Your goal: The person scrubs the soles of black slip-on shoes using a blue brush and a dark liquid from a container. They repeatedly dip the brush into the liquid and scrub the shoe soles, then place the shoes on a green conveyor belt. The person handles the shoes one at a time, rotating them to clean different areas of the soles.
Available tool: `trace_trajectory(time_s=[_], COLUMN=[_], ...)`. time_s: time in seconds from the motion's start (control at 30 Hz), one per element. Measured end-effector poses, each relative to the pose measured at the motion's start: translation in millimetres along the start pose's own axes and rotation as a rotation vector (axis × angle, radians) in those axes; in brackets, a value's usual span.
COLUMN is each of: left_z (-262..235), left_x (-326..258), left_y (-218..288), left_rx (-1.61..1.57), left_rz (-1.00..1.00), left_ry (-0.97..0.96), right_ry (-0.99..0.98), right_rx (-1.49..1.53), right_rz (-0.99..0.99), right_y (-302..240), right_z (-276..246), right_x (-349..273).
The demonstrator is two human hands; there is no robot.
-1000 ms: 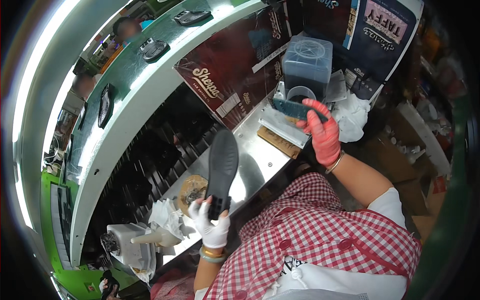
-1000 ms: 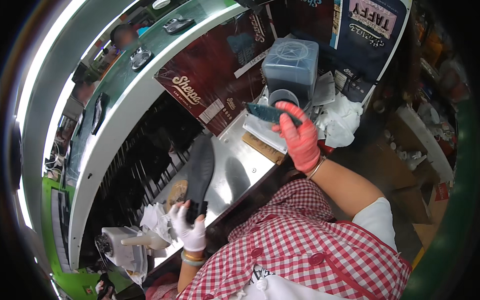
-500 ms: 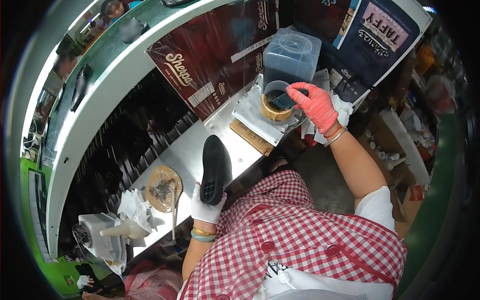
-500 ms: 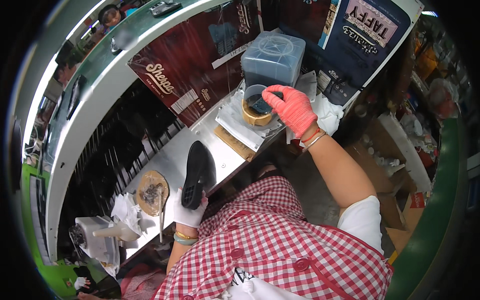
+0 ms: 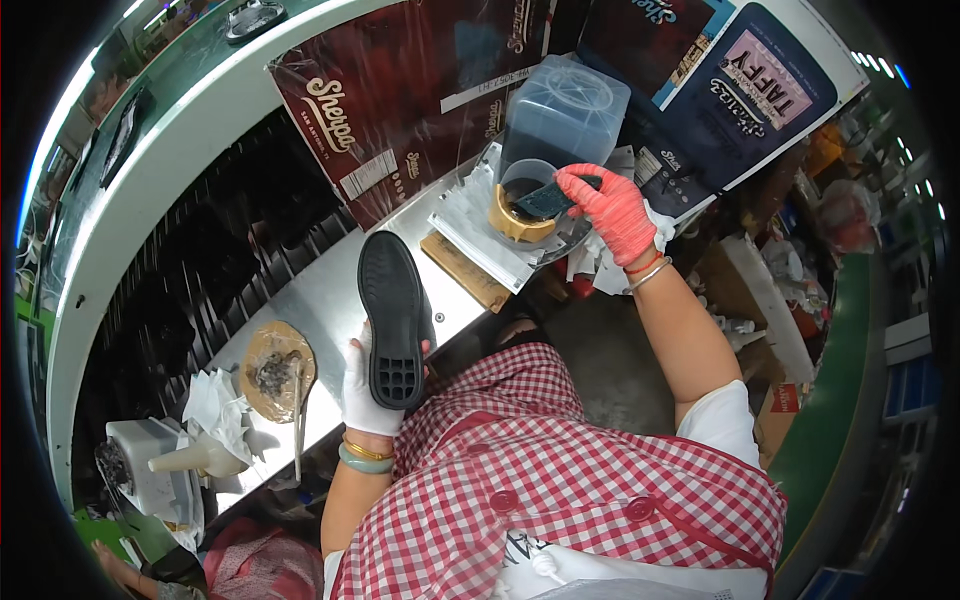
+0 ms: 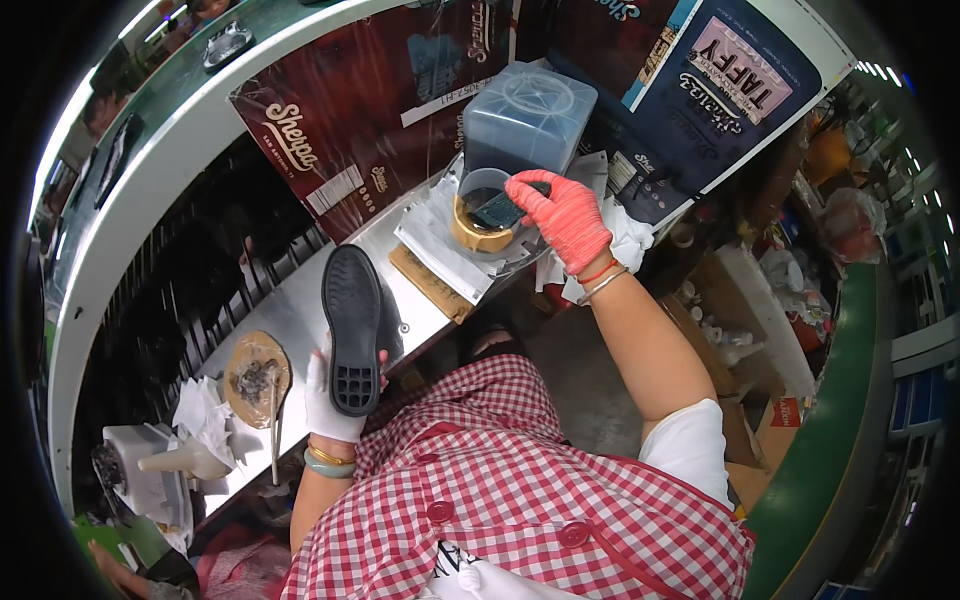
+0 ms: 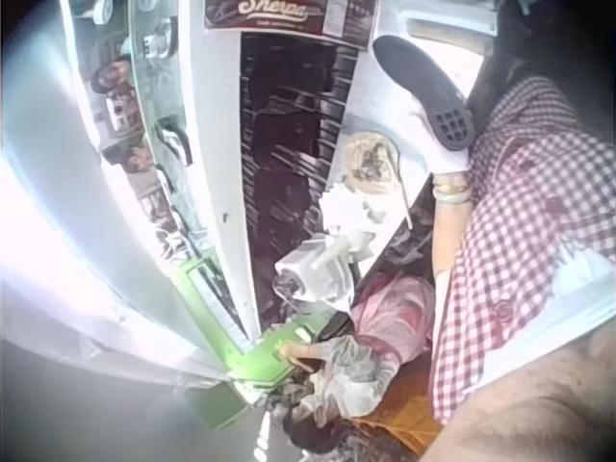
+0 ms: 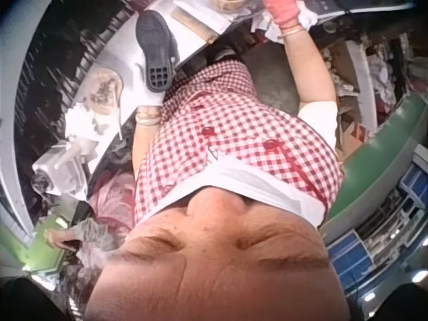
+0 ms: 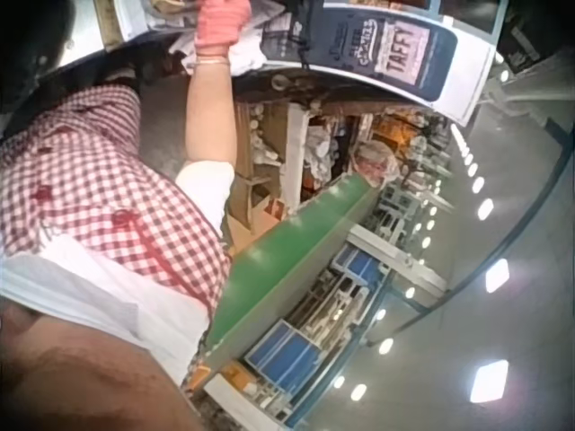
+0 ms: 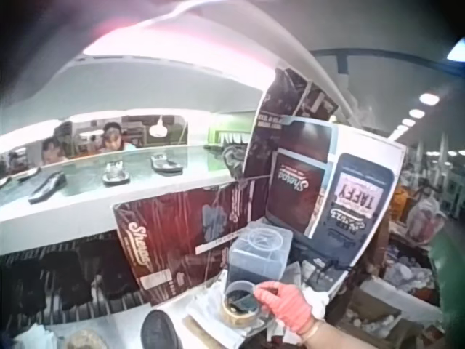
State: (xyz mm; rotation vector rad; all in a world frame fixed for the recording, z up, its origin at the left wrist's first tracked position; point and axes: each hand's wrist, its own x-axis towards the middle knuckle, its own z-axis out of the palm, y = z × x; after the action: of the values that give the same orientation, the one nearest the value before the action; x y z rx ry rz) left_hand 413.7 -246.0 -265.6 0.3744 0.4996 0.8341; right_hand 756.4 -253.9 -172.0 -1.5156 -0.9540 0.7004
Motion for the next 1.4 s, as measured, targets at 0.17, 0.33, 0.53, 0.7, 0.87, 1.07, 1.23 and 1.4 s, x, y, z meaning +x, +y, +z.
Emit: trace_trajectory(time_s=[0.17, 0.33, 0.53, 0.7, 0.87, 1.07, 1.23, 1.4], left_z=[3.4, -4.3, 0.9, 12.8, 6.9, -7.3, 11.3, 9.8], left_x=[-0.5, -1.8, -11.5, -21.0, -17.7, -9.5, -7.6, -9.7], left_y=[-3.7, -7.6, -2.0, 2.5, 2.4, -0.4, 3.9, 8.3], left_rx=[-0.013, -0.055, -0.047, 0.038, -0.002, -0.116, -0.219, -0.327], left_rz=[0.025, 0.009, 0.063, 0.086, 0.07, 0.098, 0.122, 0.066], left_ry=[0.035, 0.056, -0.005, 0.052, 0.028, -0.041, 0.002, -0.111], right_ry=[-0.005, -0.055, -0.243, -0.262, -0.281, -0.331, -0.349, -0.391], right_rx=[0.077, 0.36, 0.406, 0.393, 0.34, 0.27, 0.239, 0.222], right_rz=[0.104, 0.201, 0.244, 0.235, 0.265, 0.281, 0.283, 0.282], right_y=[1.5, -4.1, -25.3, -20.7, -22.2, -27.7, -33.5, -37.5], right_z=[-12.1, 32.4, 114.1, 137.7, 138.3, 138.7, 141.5, 140.5], right_x=[-0.6, -43.8, -92.5, -95.9, -99.4, -114.7, -128.1, -133.6])
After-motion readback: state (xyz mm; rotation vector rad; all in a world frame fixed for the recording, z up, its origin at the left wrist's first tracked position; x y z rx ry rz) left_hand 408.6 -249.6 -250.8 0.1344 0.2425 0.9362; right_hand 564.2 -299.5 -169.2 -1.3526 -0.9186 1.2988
